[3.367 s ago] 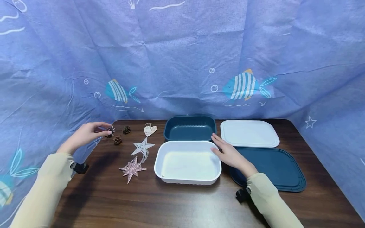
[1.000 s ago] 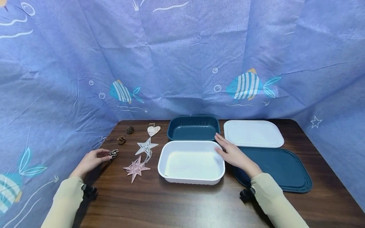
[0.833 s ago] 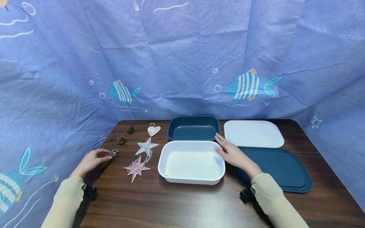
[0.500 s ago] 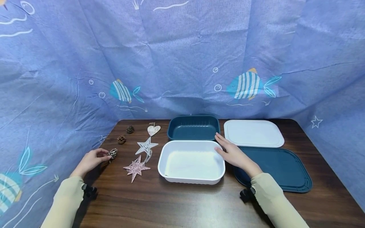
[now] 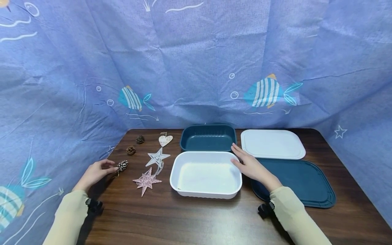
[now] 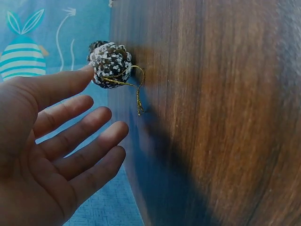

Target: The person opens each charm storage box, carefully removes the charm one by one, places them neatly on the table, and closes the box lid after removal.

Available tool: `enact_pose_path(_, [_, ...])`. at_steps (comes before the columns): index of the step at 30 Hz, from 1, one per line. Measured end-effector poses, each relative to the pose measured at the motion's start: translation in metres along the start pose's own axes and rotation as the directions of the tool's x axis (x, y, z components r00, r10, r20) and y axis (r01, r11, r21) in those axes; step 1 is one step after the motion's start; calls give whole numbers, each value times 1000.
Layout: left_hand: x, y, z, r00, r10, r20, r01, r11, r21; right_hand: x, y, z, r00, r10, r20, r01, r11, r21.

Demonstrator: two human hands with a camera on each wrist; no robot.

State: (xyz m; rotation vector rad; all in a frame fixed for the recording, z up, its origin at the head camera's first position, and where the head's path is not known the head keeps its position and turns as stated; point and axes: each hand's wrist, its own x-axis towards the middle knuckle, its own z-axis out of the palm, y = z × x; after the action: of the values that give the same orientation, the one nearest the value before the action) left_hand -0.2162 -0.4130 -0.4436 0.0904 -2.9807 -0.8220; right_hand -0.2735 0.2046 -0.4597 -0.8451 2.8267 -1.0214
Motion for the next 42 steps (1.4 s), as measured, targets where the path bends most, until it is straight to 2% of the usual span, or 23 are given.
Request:
enact_pose_path(6, [2, 7, 4, 1000, -5, 23, 5, 1000, -24, 0, 1, 0, 1000, 2, -3, -2, 1000, -1])
enact_pose_path(16, [11, 11, 15, 999, -12, 53, 12, 1000, -7, 0, 1, 1, 1000, 1, -3, -1, 1000, 0])
enact_pose_path(23, [11, 11, 14, 999, -29, 34, 29, 1000, 10, 0, 2, 1, 1000, 4, -3, -4, 1000, -7])
enact_pose_path(34, [10, 14, 12, 998, -41, 53, 40, 999, 15, 0, 2, 0, 1000, 13, -4, -13, 1000, -4])
enact_pose_path(38, [11, 16, 9, 999, -25, 32, 25, 1000, 16, 0, 2, 0, 1000, 11, -1, -11, 1000, -2])
enact_pose_path(42, [16, 26, 4, 999, 19, -29, -19, 1000, 25, 0, 0, -1, 1000, 3, -1, -3, 1000, 3])
